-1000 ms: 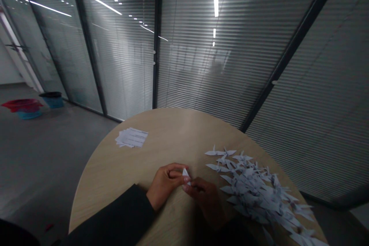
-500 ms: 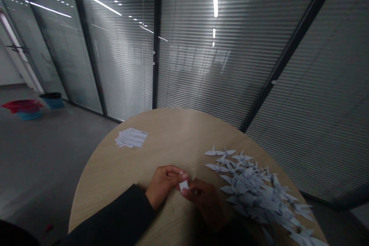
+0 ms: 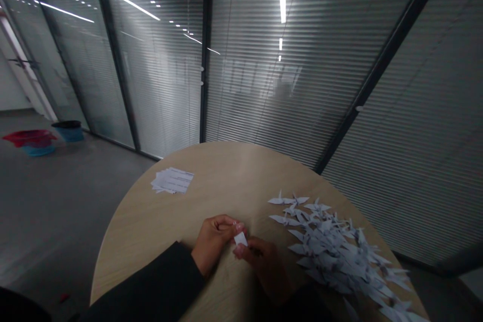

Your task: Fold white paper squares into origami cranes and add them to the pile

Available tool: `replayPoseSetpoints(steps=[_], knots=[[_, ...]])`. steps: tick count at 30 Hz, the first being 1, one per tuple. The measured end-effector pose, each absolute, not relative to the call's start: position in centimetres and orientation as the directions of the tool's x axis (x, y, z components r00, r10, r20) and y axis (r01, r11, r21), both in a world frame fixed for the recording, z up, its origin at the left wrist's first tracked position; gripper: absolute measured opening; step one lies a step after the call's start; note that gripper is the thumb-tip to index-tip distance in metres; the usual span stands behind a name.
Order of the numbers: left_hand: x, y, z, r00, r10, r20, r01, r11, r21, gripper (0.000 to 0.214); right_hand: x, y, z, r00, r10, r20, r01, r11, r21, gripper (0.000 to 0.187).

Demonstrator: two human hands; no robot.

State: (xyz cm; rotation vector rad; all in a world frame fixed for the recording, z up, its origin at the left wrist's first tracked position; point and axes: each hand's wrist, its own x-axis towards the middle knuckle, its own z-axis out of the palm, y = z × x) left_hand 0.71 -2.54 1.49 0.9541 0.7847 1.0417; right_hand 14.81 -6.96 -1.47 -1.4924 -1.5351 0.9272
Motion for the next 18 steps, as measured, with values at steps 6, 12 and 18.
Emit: replayPoseSetpoints(steps=[6,12,18], knots=[[0.8,-2.8,1.9,0.358,0.925,-0.125,-0.363,0.261,0.894,0.045,15.2,-7.2,0.1,-0.069,0.997,0.036,0.357,0.059,-0.932,0.038],[0.7,-2.7,1.7,0.326,0.941,-0.094,-0.38,0.221,0.898,0.043,14.7,-6.9,-1.4,0.025,0.997,0.066,0.454,0.048,-0.89,0.043],[0.6,-2.5,1.6,0.303,0.948,-0.093,-0.355,0.203,0.913,0.043,14.4,-6.9,-1.4,0.045,0.998,0.053,0.518,0.022,-0.855,0.038]])
